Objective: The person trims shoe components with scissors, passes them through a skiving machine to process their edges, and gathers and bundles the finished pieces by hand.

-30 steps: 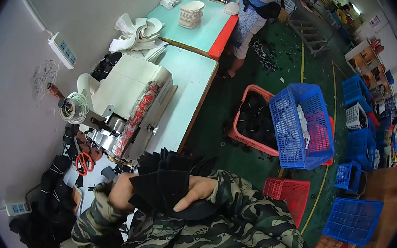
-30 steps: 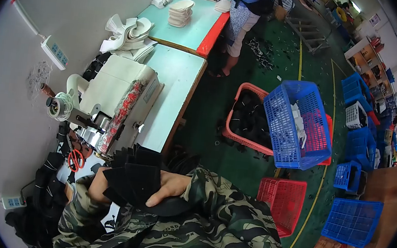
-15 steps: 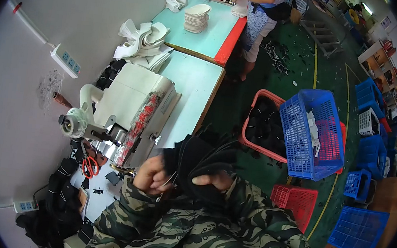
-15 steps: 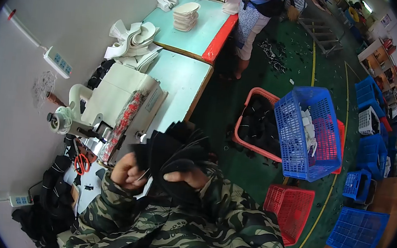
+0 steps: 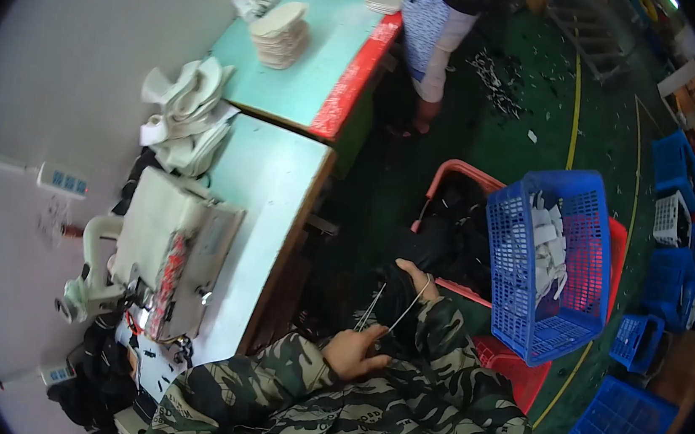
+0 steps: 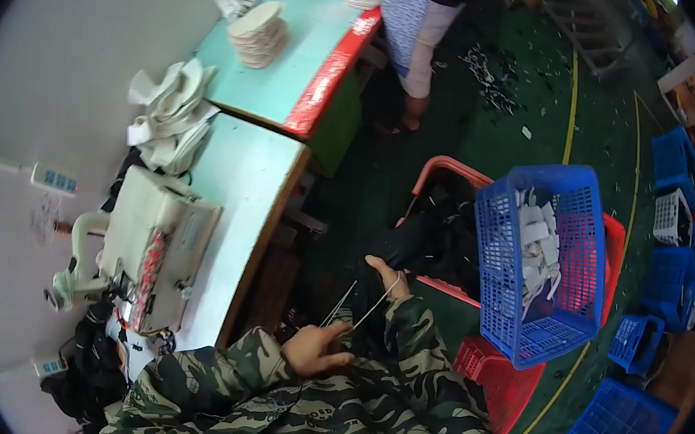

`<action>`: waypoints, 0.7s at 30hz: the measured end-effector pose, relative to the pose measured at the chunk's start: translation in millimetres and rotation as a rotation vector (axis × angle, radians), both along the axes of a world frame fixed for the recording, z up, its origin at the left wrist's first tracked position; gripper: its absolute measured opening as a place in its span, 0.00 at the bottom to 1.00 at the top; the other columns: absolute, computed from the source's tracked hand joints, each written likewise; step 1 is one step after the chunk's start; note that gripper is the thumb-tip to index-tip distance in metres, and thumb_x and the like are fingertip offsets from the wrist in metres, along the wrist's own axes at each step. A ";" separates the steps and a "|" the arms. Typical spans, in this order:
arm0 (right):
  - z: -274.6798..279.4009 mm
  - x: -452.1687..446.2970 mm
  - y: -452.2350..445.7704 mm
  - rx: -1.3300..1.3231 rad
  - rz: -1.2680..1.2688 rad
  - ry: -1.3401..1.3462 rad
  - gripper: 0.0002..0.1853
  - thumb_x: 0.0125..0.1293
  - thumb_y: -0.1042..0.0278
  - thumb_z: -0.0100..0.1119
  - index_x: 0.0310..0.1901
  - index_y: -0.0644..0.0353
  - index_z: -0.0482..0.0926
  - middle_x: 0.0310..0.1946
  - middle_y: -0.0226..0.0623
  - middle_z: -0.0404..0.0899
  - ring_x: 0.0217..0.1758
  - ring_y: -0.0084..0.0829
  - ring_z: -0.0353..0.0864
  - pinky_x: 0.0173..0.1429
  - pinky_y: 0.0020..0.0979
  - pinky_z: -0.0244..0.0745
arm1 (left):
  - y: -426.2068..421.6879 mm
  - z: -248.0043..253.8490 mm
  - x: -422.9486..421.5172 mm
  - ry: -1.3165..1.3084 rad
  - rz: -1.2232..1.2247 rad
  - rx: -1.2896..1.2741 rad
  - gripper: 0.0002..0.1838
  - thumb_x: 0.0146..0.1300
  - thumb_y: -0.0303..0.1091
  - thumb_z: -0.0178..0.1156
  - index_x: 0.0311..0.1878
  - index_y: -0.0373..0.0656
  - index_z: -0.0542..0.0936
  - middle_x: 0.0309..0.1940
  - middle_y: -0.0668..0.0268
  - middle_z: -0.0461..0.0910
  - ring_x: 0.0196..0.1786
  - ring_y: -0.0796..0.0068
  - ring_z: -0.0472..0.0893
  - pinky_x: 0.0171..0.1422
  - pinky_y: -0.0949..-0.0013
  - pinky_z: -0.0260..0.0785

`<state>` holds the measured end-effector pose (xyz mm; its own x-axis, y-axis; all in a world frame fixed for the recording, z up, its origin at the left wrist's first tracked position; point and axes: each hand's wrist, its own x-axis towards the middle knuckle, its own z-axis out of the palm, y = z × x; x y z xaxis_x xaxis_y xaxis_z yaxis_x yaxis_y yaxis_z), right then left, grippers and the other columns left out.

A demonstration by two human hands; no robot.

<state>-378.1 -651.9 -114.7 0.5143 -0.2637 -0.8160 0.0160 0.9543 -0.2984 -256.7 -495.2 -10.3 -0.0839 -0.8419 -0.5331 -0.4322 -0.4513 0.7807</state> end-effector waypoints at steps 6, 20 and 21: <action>29.0 -22.0 -2.0 -0.415 -0.235 0.004 0.21 0.52 0.64 0.67 0.47 0.64 0.76 0.43 0.32 0.78 0.45 0.27 0.76 0.51 0.29 0.72 | -42.2 -76.2 -3.6 0.220 0.228 -0.052 0.38 0.45 0.44 0.71 0.55 0.33 0.68 0.42 0.53 0.77 0.46 0.64 0.78 0.52 0.64 0.69; 81.1 -83.1 -30.4 -0.854 0.186 0.354 0.30 0.64 0.48 0.53 0.56 0.67 0.69 0.52 0.44 0.74 0.56 0.33 0.71 0.59 0.33 0.64 | -129.1 -104.7 -44.4 0.556 0.419 -0.226 0.40 0.38 0.23 0.68 0.59 0.32 0.63 0.49 0.54 0.74 0.50 0.62 0.76 0.54 0.64 0.71; 91.0 -89.2 -31.5 -0.891 0.500 0.477 0.28 0.65 0.51 0.52 0.57 0.67 0.68 0.55 0.44 0.72 0.59 0.34 0.69 0.60 0.33 0.63 | -141.8 -67.9 -42.7 0.446 0.365 -0.280 0.42 0.34 0.22 0.68 0.58 0.32 0.63 0.48 0.54 0.74 0.49 0.63 0.76 0.53 0.65 0.71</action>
